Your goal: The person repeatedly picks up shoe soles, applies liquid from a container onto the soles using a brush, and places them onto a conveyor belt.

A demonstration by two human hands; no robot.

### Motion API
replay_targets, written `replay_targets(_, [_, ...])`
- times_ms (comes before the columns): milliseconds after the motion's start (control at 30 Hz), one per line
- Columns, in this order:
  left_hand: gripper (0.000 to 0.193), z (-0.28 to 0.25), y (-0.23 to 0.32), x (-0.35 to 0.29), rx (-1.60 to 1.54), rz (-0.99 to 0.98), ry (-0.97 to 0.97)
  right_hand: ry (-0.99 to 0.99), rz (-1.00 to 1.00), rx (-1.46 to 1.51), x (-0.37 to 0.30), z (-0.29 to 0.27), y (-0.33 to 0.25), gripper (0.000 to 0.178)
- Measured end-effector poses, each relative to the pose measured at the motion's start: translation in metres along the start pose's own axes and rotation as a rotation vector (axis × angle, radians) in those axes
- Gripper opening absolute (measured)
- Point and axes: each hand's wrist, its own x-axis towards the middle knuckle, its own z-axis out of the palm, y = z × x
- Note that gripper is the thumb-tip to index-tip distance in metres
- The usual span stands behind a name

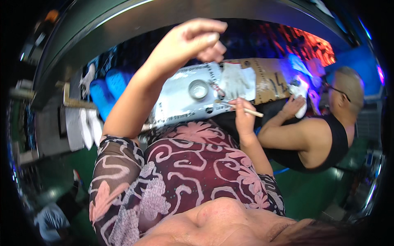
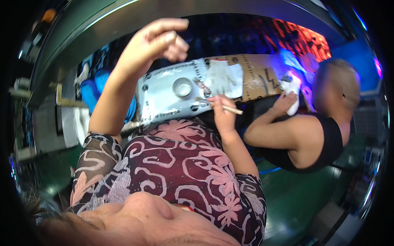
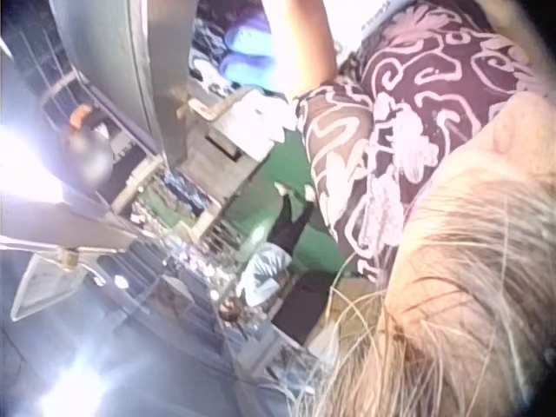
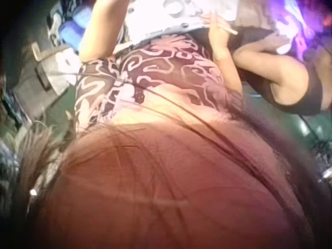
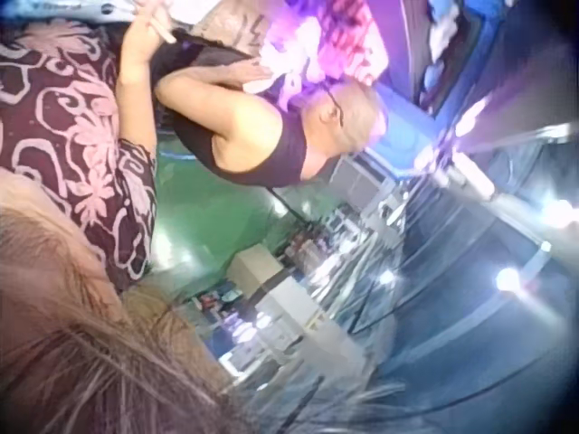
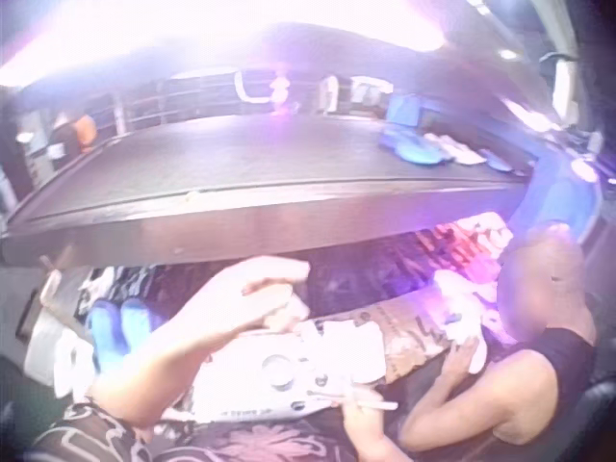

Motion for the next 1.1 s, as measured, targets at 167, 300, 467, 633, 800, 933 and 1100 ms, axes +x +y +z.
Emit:
replay_targets(167, [0.037, -0.064, -0.081, -0.153, 0.916, -0.128, 0.694, 0.026, 0.092, 0.078, 0.005, 0.002, 0.015, 0.030])
replay_targets(300, [0.039, -0.080, -0.093, -0.232, 1.398, -0.419, 0.903, 0.012, 0.129, 0.151, 0.014, 0.018, 0.023, 0.028])
replay_targets(467, [0.041, -0.084, -0.108, -0.250, 1.525, -0.971, 0.744, -0.177, 0.009, -0.029, 0.038, 0.032, 0.038, 0.026])
replay_targets(633, [0.026, -0.092, -0.100, -0.244, 1.592, -0.887, 0.677, -0.164, -0.121, -0.194, 0.051, 0.051, 0.030, 0.018])
replay_targets(800, [0.030, -0.089, -0.099, -0.252, 1.486, -0.737, 0.721, -0.273, -0.172, -0.314, 0.059, 0.062, 0.051, 0.018])
replay_targets(933, [0.038, -0.083, -0.095, -0.259, 1.096, -0.600, 0.934, -0.256, -0.245, -0.361, 0.060, 0.066, 0.055, 0.017])
replay_targets(1100, [0.040, -0.074, -0.091, -0.262, -0.307, -0.520, 1.066, -0.180, -0.167, -0.232, 0.057, 0.057, 0.023, 0.018])
